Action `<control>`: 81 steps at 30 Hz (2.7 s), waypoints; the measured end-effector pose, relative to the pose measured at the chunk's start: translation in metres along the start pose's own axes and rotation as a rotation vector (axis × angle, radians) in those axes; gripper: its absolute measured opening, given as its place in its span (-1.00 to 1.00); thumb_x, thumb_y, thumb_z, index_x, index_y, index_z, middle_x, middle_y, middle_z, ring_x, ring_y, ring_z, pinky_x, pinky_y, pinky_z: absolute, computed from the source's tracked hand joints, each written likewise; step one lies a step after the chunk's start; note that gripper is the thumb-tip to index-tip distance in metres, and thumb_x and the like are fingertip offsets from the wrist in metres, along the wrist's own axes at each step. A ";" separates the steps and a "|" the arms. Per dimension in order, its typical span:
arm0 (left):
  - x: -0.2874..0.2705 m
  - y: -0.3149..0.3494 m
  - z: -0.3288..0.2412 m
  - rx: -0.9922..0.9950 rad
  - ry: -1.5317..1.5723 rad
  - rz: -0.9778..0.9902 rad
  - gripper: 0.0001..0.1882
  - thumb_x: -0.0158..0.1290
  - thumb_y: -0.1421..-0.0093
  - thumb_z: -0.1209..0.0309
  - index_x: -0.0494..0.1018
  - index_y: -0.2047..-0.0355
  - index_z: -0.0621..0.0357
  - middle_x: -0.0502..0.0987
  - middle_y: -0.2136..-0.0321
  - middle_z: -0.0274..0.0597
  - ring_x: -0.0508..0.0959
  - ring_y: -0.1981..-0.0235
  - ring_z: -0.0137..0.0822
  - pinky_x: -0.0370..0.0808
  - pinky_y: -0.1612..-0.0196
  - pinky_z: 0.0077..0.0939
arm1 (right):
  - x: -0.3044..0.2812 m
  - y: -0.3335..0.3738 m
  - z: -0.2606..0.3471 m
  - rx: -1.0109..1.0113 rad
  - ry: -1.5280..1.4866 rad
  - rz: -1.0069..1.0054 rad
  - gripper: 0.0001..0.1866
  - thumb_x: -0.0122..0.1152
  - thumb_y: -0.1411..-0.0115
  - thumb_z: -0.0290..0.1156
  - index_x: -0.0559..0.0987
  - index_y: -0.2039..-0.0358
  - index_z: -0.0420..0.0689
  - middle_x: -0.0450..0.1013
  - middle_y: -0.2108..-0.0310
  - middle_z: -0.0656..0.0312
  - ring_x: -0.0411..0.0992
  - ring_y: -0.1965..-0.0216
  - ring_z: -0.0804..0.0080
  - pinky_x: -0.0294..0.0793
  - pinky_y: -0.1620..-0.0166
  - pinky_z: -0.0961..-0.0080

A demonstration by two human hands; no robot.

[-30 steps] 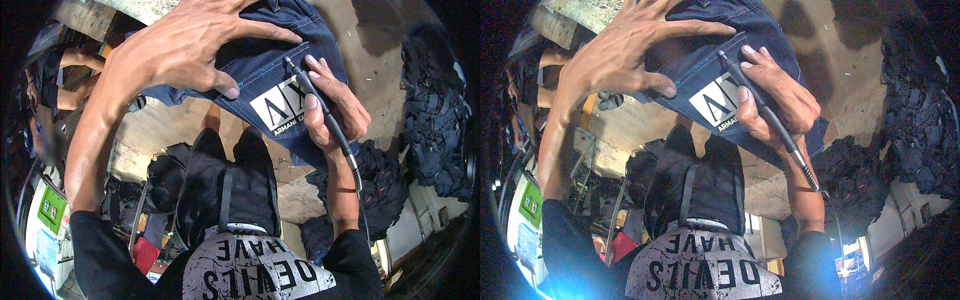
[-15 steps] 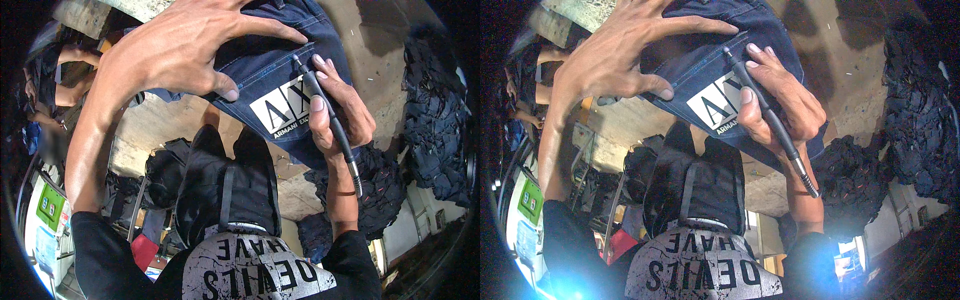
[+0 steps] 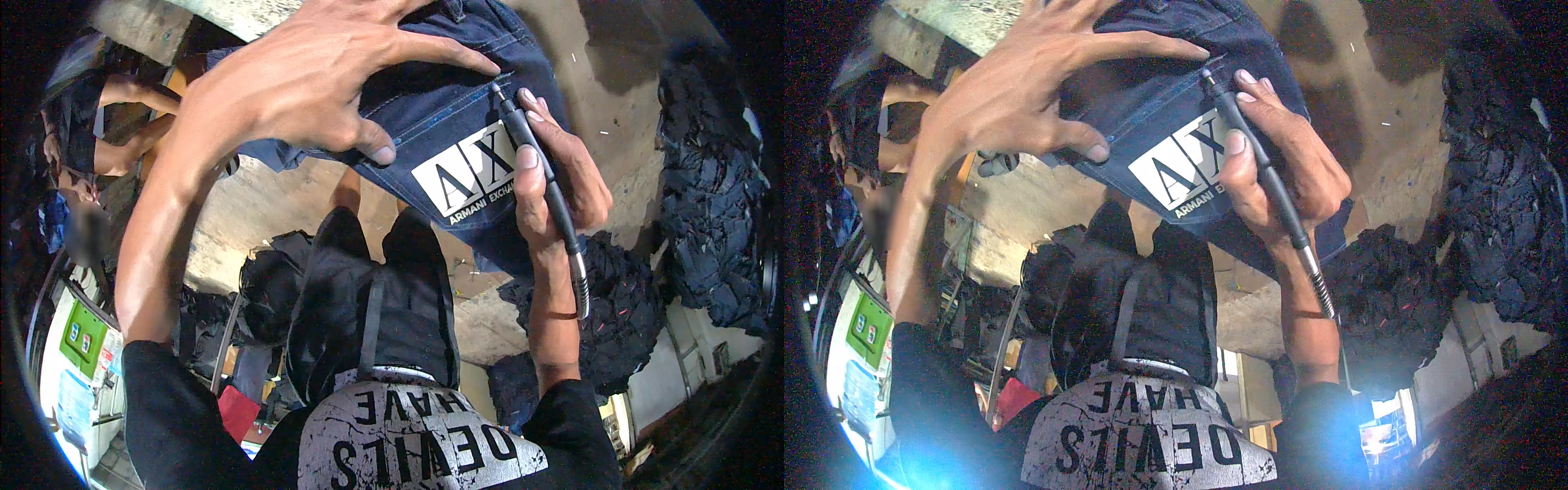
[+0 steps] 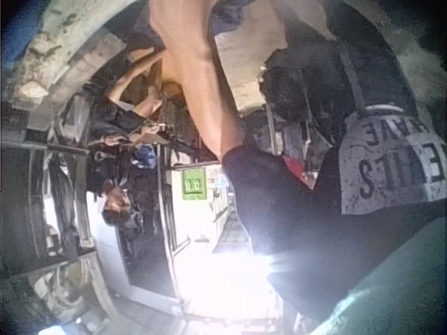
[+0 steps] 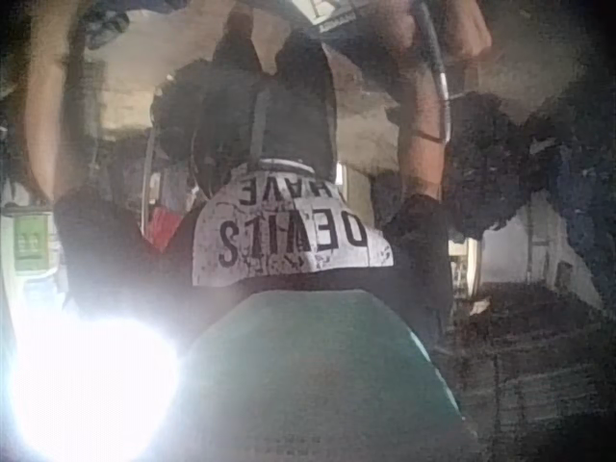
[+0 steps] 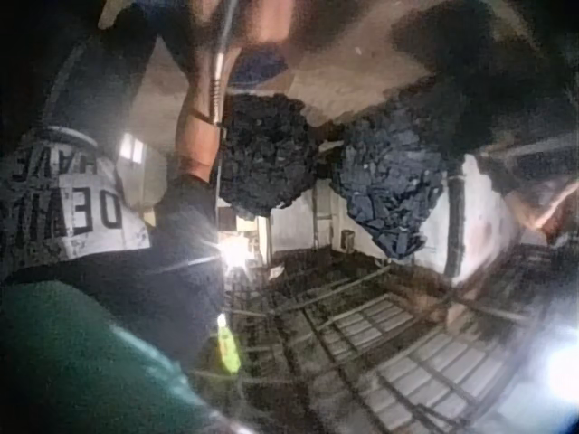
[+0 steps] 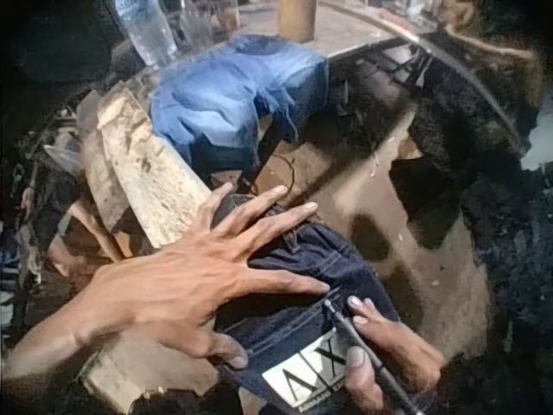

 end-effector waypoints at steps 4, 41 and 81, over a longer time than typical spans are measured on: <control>-0.001 0.024 -0.002 -0.050 0.123 -0.360 0.10 0.40 -0.01 -0.27 0.15 -0.52 -0.59 -0.29 -0.60 0.18 -0.31 -0.61 0.23 -0.35 -0.51 0.60 | -0.016 0.011 0.010 0.249 0.012 -0.362 -0.61 0.10 -0.49 -0.30 0.60 -0.08 -0.40 0.62 -0.02 -0.09 0.59 -0.09 0.13 0.52 -0.27 0.21; 0.053 0.023 -0.173 -0.761 -0.170 -0.709 -0.32 0.46 -0.01 -0.10 0.57 0.08 0.18 0.46 -0.17 -0.03 0.35 -0.29 0.11 0.23 -0.32 0.04 | -0.231 0.241 -0.079 0.730 -0.068 -0.359 -0.73 0.50 -0.23 -0.56 0.63 0.08 -0.18 0.55 0.22 0.32 0.49 0.17 0.57 0.48 0.03 0.58; 0.022 0.093 -0.028 -0.554 0.382 -0.401 -0.15 0.42 -0.01 -0.25 0.52 -0.32 -0.39 -0.31 -0.60 0.17 -0.38 -0.58 0.37 -0.28 -0.50 0.52 | 0.061 -0.060 0.045 -0.434 -0.106 0.245 -0.78 0.35 -0.06 -0.56 0.70 0.24 -0.34 0.70 0.23 -0.08 0.72 0.09 0.05 0.69 -0.15 0.10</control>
Point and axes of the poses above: each hand's wrist, its own y-axis away from the middle knuckle, its own x-axis out of the palm, z = x × y, the point moved 1 cm from there along -y, towards the middle knuckle
